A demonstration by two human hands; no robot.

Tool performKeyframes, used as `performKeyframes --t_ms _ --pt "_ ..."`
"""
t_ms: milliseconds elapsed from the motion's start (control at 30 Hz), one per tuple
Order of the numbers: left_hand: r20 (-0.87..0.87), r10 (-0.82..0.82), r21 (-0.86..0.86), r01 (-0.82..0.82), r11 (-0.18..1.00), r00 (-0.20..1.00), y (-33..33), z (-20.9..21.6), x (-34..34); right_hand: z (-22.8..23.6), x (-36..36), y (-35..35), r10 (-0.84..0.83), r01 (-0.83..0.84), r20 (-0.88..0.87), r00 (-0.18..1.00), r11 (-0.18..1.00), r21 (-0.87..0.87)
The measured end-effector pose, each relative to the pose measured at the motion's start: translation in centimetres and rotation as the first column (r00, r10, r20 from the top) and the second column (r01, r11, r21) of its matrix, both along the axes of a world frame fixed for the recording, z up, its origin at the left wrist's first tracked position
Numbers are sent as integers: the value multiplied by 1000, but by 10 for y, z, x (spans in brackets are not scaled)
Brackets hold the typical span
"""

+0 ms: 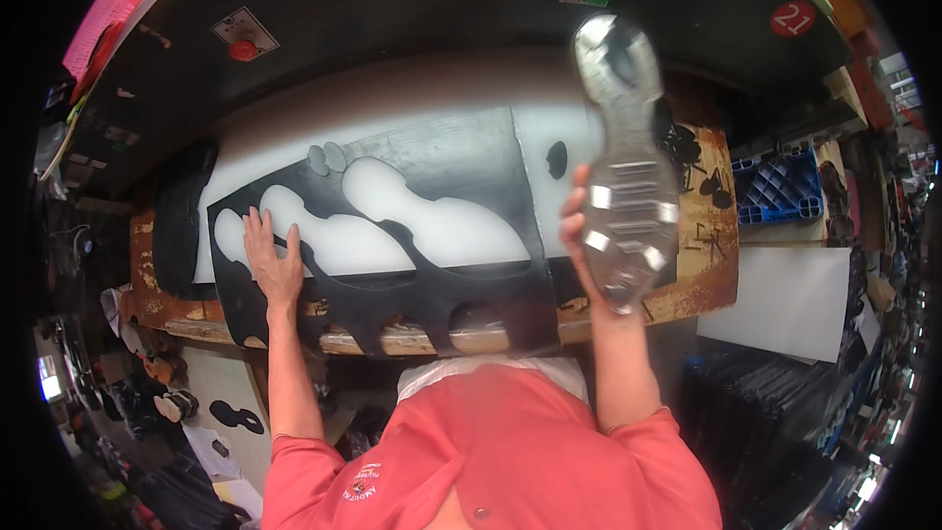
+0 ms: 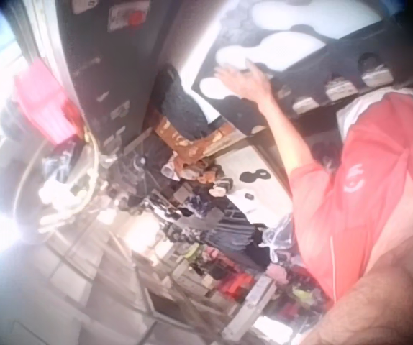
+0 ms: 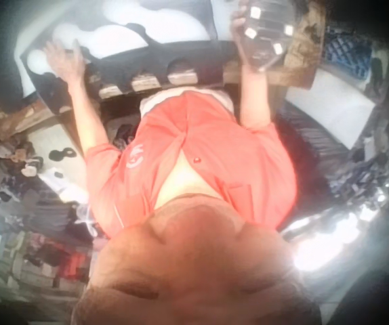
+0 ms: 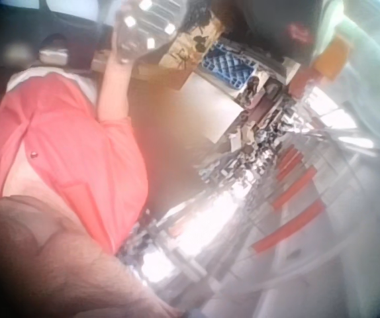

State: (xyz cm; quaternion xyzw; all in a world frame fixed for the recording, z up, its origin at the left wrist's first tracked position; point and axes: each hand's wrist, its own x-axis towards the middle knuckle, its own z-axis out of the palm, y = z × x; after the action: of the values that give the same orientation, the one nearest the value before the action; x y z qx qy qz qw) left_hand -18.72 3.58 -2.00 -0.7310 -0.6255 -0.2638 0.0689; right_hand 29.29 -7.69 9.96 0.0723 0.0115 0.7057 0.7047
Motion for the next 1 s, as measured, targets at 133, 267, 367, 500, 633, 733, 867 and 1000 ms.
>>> performKeyframes --t_ms 133,267,367,500,633,733,867,1000 --pt "4 -4 24 4 1000 1000 1 -4 1 -43 7 0 41 -32 17 999 933 -358" --pt "10 -7 39 7 999 1000 -1 -7 0 -45 35 4 51 146 598 800 950 -278" --pt "13 -27 55 26 998 1000 1 -7 -3 -29 38 -2 35 279 866 498 940 -198" --pt "13 -12 53 12 999 1000 2 -3 -2 20 42 -29 -150 402 908 392 915 -22" --pt "9 0 53 -1 999 1000 -3 4 1 68 61 -27 -269 198 648 712 963 183" --pt "18 16 59 -17 998 1000 -6 6 0 58 54 -5 -175 86 367 914 965 247" --pt "30 -14 50 12 999 999 -3 4 0 1 7 -1 -22 22 16 1000 999 40" --pt "66 -30 88 24 996 997 -3 5 4 -30 5 -1 23 37 150 988 921 -388"
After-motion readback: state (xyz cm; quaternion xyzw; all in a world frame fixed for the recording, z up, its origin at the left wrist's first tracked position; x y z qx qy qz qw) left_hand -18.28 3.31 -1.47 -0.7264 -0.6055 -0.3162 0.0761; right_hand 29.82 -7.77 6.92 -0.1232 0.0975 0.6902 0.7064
